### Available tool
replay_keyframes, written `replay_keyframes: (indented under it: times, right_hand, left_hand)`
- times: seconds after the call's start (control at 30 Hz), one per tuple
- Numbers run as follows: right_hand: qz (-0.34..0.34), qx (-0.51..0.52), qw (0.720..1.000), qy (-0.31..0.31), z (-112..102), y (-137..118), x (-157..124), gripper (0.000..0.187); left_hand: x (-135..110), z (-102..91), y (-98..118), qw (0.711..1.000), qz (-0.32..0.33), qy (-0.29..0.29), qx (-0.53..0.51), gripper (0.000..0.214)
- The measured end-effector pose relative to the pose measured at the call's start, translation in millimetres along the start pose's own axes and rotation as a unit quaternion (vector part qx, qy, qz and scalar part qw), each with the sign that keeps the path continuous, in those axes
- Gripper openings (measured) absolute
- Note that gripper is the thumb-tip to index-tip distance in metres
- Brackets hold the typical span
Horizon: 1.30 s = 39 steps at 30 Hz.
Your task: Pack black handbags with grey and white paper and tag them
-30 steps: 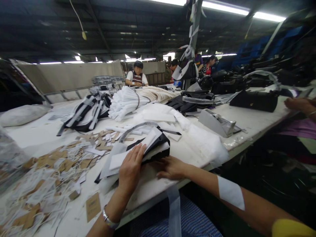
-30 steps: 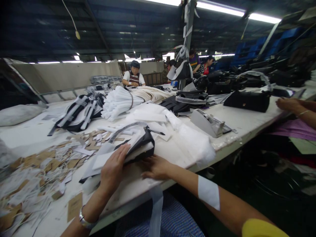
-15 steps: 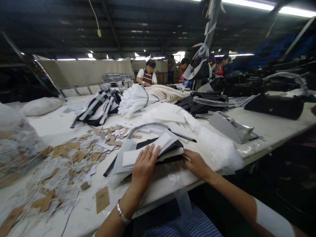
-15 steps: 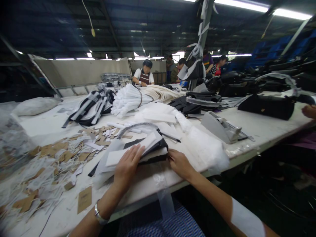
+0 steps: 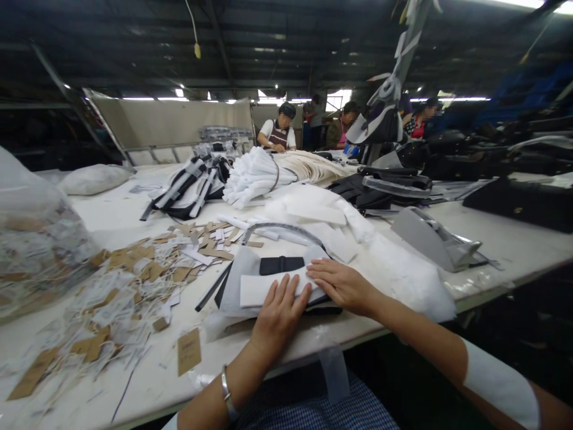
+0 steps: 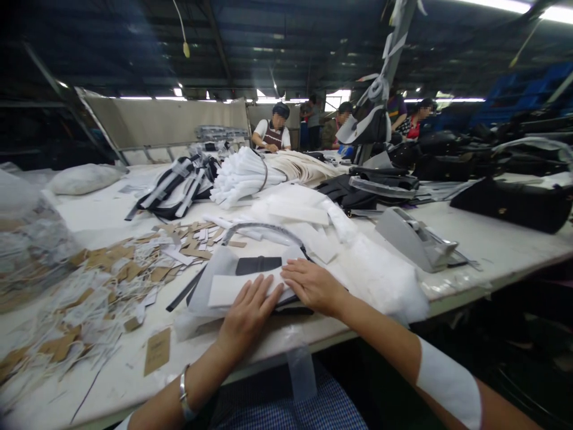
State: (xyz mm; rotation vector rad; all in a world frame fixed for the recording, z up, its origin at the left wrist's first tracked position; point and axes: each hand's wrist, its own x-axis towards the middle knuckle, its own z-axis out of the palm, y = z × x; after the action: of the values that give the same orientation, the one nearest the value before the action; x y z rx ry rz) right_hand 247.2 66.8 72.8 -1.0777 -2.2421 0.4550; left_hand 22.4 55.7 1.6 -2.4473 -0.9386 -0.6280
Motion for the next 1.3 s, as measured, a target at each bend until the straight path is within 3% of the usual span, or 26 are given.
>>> replay_keyframes:
  times: [0.13, 0.23, 0.4, 0.6, 0.77, 0.87, 1.07, 1.3]
  right_hand:
    - [-0.013, -0.018, 0.999, -0.041, 6.5, 12.6, -1.3, 0.037]
    - [0.002, -0.052, 0.996, -0.079, -2.4, 9.8, 3.0, 0.033]
    - [0.069, -0.163, 0.976, -0.124, -17.7, 19.7, 59.3, 0.031]
    - [0.132, -0.264, 0.923, -0.248, 0.6, 60.9, 125.0, 0.036]
    - [0.146, -0.318, 0.879, -0.324, 5.0, 66.0, 151.9, 0.022]
    - [0.128, -0.348, 0.877, -0.307, -12.3, 61.7, 165.5, 0.023]
    - [0.106, -0.406, 0.871, -0.258, -68.9, 52.0, 185.5, 0.023]
    - [0.037, -0.451, 0.853, -0.261, -103.5, -0.8, 169.5, 0.013]
  left_hand:
    - [-1.1, -3.6, -3.3, 0.999, 0.020, -0.026, -0.008, 0.049]
    - [-0.7, -7.5, -5.8, 0.998, 0.028, -0.045, -0.021, 0.050]
    - [-0.2, -8.2, -4.1, 0.998, 0.016, -0.048, -0.026, 0.050]
    - [-2.3, -3.5, -0.4, 0.999, 0.005, -0.031, -0.021, 0.048]
    - [-4.3, -1.8, -1.2, 1.000, 0.002, -0.021, -0.014, 0.048]
    - [-5.1, -0.8, -0.9, 1.000, 0.003, -0.014, -0.009, 0.048]
    - [-4.8, -0.4, -0.7, 1.000, 0.000, -0.023, -0.010, 0.050]
    - [-3.3, -4.7, -1.6, 0.999, -0.006, -0.022, -0.025, 0.048]
